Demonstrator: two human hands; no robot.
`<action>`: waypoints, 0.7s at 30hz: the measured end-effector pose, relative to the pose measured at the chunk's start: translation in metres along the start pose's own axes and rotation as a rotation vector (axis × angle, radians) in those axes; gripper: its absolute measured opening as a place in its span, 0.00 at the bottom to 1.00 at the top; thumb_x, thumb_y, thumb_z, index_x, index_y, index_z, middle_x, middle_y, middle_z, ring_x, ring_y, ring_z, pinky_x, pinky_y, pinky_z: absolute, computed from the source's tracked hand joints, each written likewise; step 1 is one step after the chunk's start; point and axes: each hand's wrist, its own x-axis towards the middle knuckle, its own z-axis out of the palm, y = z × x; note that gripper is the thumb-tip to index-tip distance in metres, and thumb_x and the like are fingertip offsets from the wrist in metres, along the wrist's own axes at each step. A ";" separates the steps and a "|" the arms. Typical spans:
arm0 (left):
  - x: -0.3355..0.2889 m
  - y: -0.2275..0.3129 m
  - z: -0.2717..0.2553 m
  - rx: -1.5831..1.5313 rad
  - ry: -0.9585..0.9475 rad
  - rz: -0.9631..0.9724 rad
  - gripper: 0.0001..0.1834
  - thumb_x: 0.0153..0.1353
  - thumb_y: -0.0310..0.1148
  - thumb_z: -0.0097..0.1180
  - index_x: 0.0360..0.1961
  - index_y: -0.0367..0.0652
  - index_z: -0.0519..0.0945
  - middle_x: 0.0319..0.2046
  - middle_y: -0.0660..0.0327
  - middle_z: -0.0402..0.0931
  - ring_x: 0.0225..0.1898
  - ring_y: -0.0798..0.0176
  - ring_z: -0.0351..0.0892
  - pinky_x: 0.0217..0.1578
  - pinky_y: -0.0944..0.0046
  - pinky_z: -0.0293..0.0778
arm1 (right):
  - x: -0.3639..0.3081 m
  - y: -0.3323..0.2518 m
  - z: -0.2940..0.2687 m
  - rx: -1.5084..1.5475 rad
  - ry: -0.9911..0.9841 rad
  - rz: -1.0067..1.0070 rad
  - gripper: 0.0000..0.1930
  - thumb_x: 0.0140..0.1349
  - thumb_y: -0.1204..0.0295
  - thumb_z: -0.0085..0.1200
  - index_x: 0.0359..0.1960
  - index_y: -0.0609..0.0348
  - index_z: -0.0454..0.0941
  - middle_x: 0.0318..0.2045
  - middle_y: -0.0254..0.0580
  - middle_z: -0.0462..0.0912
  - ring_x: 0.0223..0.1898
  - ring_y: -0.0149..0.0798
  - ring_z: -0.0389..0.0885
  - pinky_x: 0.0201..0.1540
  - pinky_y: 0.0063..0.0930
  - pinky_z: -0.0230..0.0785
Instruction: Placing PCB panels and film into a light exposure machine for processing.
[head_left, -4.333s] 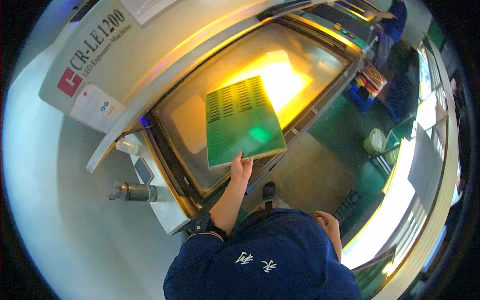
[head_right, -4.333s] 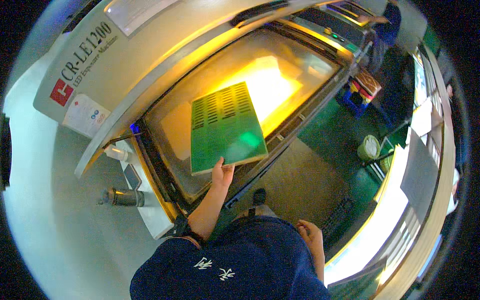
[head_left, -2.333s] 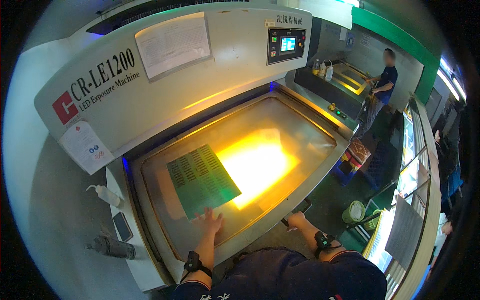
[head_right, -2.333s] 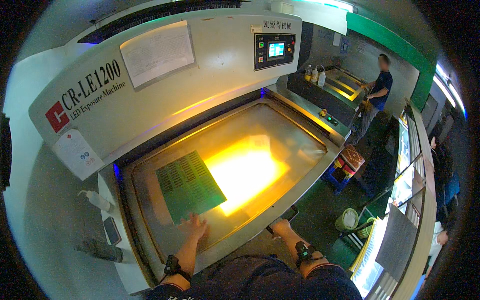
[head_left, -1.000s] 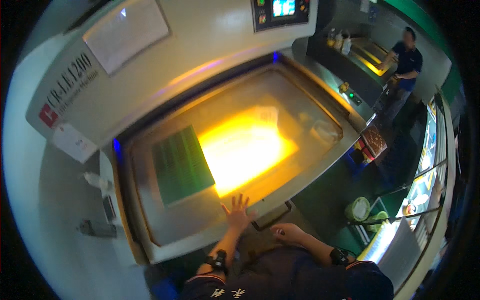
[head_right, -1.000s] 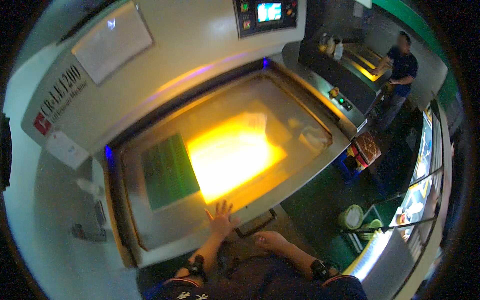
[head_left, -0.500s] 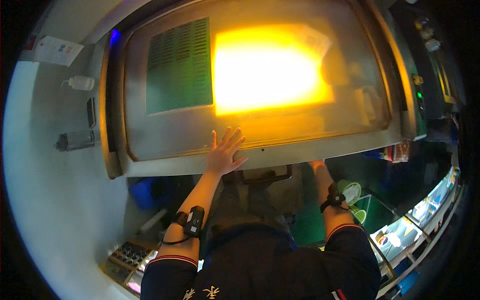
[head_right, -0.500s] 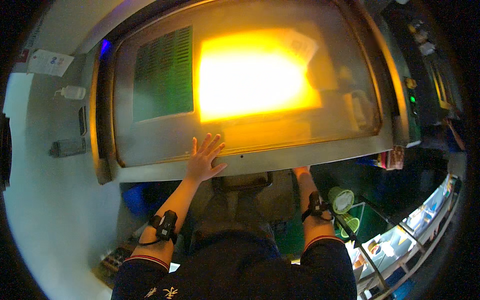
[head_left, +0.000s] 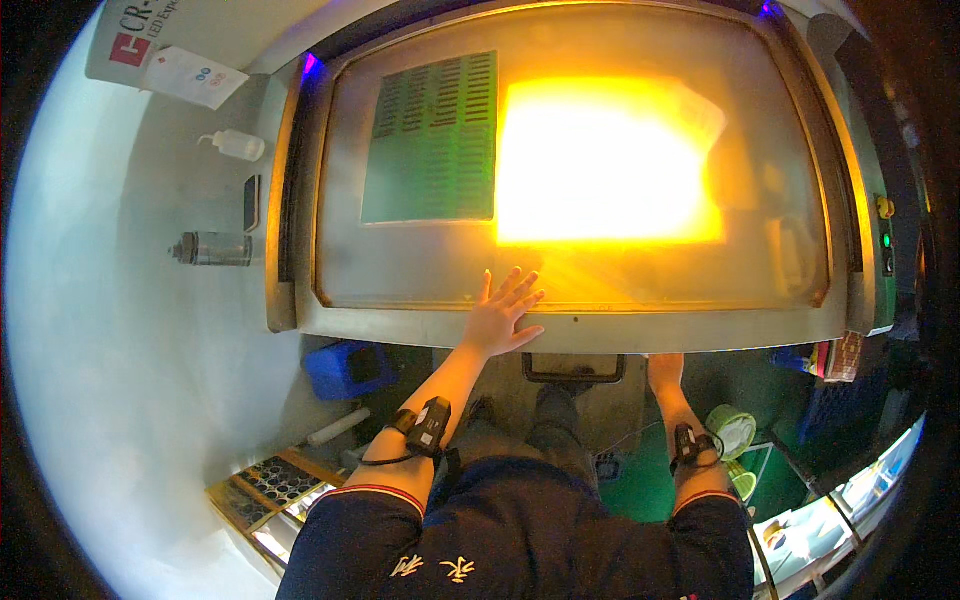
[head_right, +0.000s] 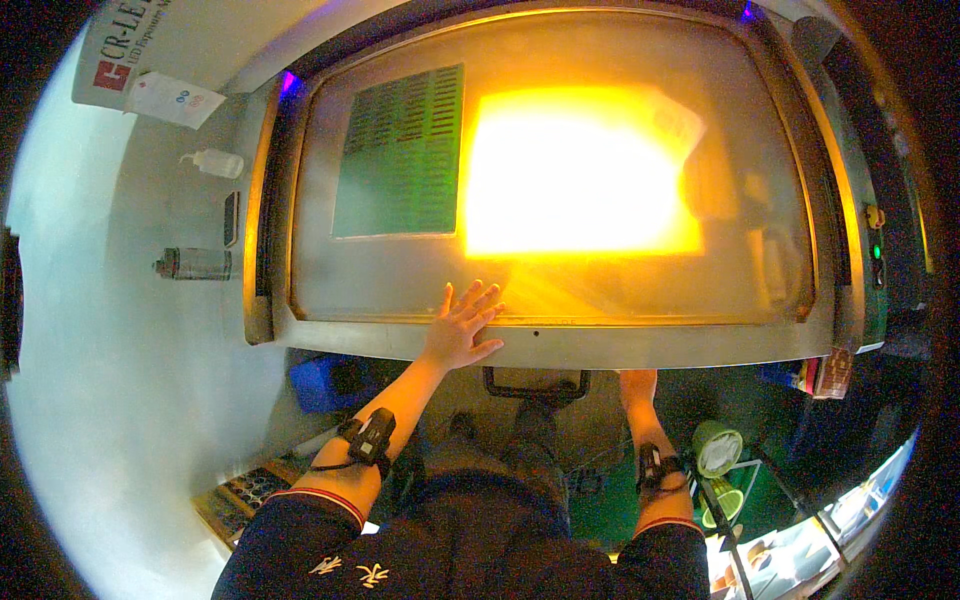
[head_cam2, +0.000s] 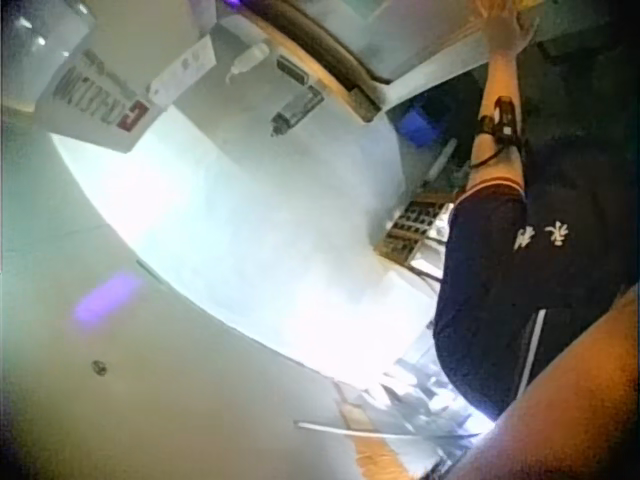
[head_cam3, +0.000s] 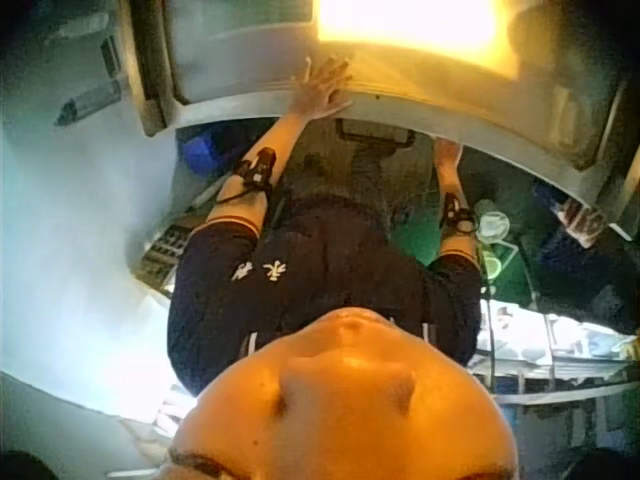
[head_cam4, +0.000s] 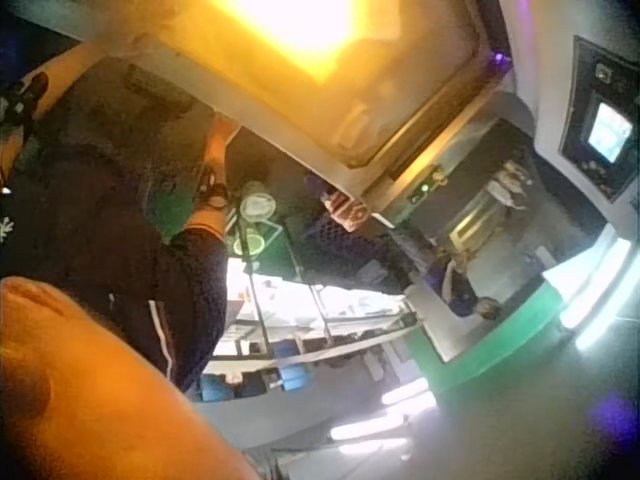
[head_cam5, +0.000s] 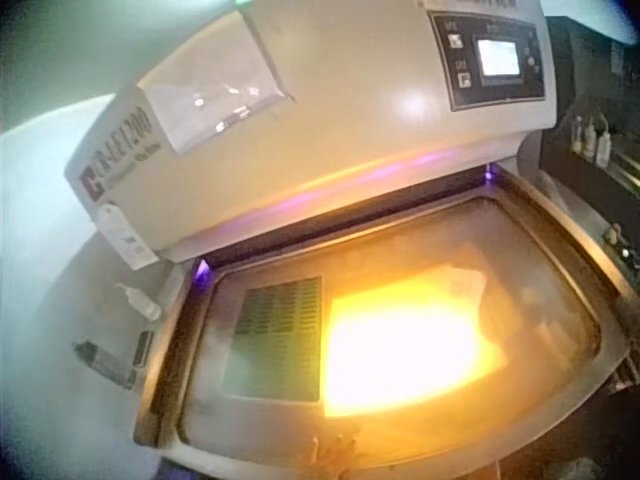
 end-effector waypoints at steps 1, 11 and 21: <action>-0.007 -0.005 -0.004 0.018 0.003 -0.014 0.34 0.59 0.60 0.55 0.63 0.56 0.73 0.72 0.65 0.55 0.75 0.54 0.47 0.69 0.30 0.39 | 0.006 -0.016 -0.011 0.012 0.003 -0.022 0.18 0.65 0.66 0.47 0.53 0.62 0.75 0.52 0.55 0.78 0.55 0.58 0.73 0.58 0.49 0.64; -0.015 -0.016 0.003 -0.026 0.148 0.015 0.31 0.59 0.59 0.55 0.60 0.55 0.76 0.71 0.66 0.58 0.74 0.53 0.51 0.68 0.28 0.39 | -0.141 -0.035 -0.127 0.266 -0.261 0.356 0.29 0.51 0.85 0.49 0.56 0.47 0.78 0.55 0.43 0.80 0.57 0.47 0.78 0.60 0.38 0.69; -0.027 0.009 -0.036 -0.278 -0.293 -0.114 0.42 0.58 0.65 0.53 0.69 0.58 0.64 0.74 0.61 0.49 0.75 0.47 0.44 0.67 0.26 0.39 | -0.141 -0.134 -0.219 0.050 -0.338 -0.147 0.28 0.43 0.80 0.55 0.50 0.44 0.82 0.52 0.33 0.83 0.49 0.42 0.83 0.50 0.37 0.76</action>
